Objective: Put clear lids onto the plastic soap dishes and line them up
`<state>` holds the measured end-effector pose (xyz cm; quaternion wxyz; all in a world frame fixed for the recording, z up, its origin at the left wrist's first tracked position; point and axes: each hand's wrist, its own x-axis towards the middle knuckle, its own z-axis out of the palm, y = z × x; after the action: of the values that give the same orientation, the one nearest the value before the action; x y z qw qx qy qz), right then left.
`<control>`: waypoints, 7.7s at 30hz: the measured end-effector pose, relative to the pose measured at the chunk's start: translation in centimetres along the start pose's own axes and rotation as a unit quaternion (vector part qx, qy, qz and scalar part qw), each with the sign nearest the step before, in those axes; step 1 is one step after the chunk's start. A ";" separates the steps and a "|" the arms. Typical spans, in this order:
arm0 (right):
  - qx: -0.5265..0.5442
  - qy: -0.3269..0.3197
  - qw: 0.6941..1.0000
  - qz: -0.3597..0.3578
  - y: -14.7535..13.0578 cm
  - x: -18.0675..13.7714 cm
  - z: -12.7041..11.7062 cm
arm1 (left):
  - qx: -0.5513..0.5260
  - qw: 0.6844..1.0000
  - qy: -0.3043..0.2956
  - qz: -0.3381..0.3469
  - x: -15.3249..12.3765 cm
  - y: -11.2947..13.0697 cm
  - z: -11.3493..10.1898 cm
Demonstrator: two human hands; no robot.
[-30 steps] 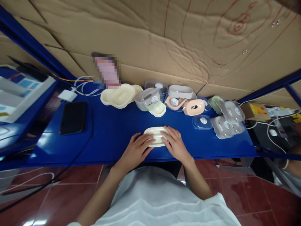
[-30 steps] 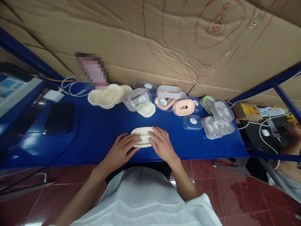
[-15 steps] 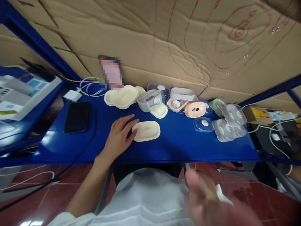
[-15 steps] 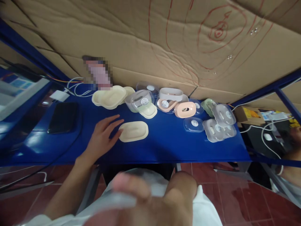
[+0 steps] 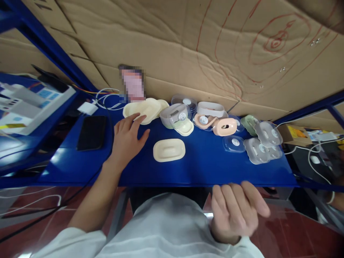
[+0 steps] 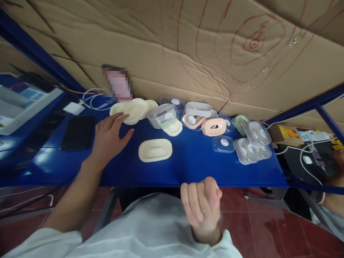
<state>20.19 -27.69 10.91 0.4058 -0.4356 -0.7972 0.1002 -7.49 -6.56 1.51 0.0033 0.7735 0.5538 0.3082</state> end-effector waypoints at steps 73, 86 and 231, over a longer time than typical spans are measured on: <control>0.024 -0.228 0.973 -0.034 11.5 0.9 3.7 | -0.262 0.946 -0.192 0.011 -10.6 2.1 0.0; -0.094 -0.248 0.963 -0.046 11.1 0.2 6.7 | -0.156 0.969 -0.133 0.139 -9.3 2.6 0.3; -0.179 -0.262 0.929 -0.191 15.2 1.1 8.1 | -0.289 0.931 -0.221 -0.019 -10.3 3.7 1.9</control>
<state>23.24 -16.15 -1.58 0.1098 -0.2990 -0.9478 -0.0127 -5.46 -16.18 -3.62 0.3551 0.7771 0.4402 0.2761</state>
